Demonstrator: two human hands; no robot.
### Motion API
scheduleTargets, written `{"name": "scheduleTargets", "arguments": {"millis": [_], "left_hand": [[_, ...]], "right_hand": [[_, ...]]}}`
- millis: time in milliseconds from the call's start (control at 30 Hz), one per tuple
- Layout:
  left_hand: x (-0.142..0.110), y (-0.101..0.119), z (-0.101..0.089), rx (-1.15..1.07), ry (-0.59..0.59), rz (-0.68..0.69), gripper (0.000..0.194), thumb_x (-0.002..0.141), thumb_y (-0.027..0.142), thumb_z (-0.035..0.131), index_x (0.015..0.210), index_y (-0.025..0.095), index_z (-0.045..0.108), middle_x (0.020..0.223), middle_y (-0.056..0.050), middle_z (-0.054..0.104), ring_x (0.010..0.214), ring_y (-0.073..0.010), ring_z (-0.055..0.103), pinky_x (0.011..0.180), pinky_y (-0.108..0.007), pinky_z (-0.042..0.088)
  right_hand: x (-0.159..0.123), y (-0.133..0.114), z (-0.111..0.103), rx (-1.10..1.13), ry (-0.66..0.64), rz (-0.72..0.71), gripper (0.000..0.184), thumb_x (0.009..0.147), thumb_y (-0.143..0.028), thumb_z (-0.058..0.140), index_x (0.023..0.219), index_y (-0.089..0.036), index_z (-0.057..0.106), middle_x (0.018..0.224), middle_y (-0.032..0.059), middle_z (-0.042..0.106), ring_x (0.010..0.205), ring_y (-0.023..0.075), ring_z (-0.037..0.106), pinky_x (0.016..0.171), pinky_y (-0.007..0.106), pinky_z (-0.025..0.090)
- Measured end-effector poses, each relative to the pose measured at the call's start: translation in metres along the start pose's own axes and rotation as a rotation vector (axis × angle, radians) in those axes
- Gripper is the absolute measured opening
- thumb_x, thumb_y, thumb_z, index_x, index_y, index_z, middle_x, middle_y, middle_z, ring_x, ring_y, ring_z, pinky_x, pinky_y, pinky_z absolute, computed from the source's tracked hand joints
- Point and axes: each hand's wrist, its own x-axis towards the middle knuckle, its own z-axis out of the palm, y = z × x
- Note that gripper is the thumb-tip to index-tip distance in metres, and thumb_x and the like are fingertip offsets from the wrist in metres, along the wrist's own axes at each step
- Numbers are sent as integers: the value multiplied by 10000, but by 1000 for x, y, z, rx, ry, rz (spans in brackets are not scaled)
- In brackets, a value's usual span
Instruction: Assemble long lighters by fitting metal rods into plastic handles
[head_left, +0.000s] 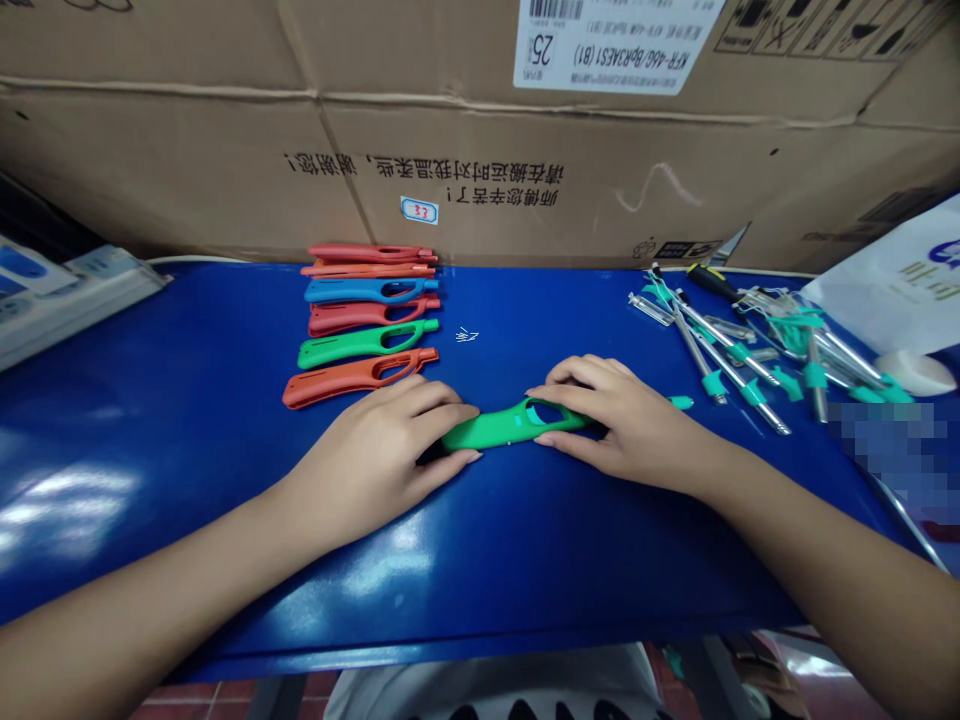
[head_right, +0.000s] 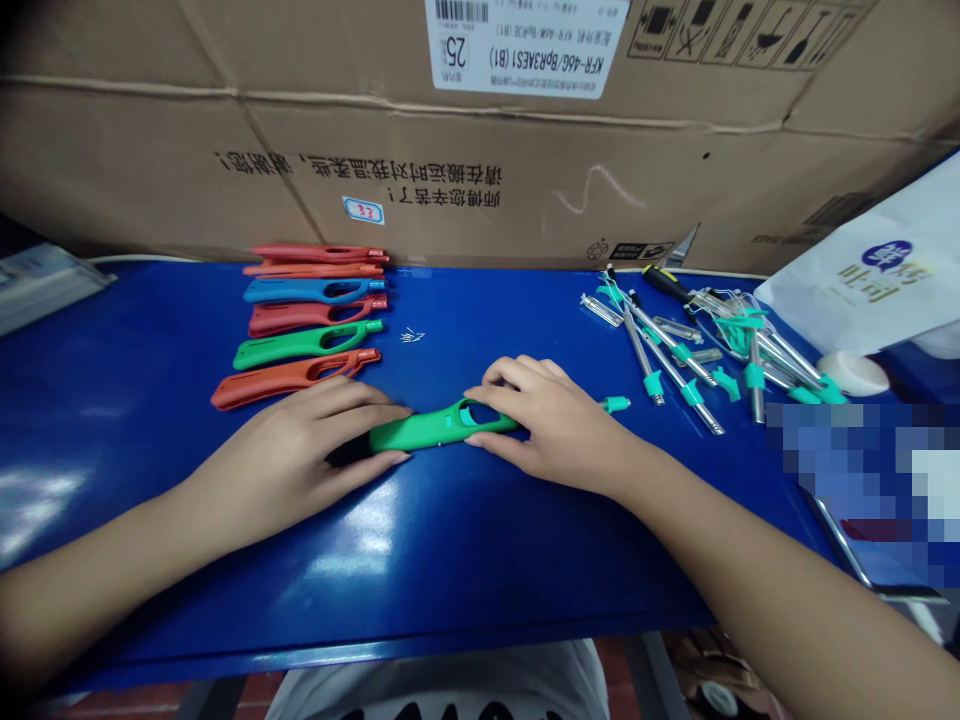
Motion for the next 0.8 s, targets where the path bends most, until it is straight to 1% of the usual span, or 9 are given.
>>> {"name": "scheduleTargets", "arguments": {"millis": [167, 400, 600, 800], "left_hand": [[1, 2, 0, -93, 2, -44, 280, 974, 333, 655, 1216, 197, 685, 1097, -68, 665, 996, -231, 621, 901, -410, 549], [-1, 3, 2, -50, 17, -18, 285, 983, 298, 635, 1235, 171, 681, 1087, -80, 664, 974, -237, 632, 869, -409, 559], [-1, 4, 2, -67, 16, -26, 284, 969, 299, 659, 1220, 172, 698, 1043, -74, 672, 935, -234, 641, 831, -399, 570], [-2, 5, 3, -64, 18, -23, 281, 966, 278, 660, 1221, 168, 701, 1025, -75, 672, 925, -236, 642, 824, -399, 572]], "right_hand": [[-2, 1, 0, 16, 20, -20, 395, 972, -417, 645, 1299, -195, 664, 1172, 99, 619, 1064, 243, 573, 941, 414, 431], [-2, -2, 0, -40, 8, -32, 398, 974, -412, 640, 1298, -183, 666, 1156, 109, 637, 1032, 251, 592, 889, 414, 434], [-1, -3, 1, 58, 31, 23, 390, 928, -380, 710, 1263, -179, 701, 1135, 108, 655, 1024, 258, 609, 910, 436, 463], [1, -5, 3, 190, 64, 80, 335, 882, -325, 763, 1201, -223, 737, 1082, 81, 673, 987, 237, 641, 844, 396, 506]]}}
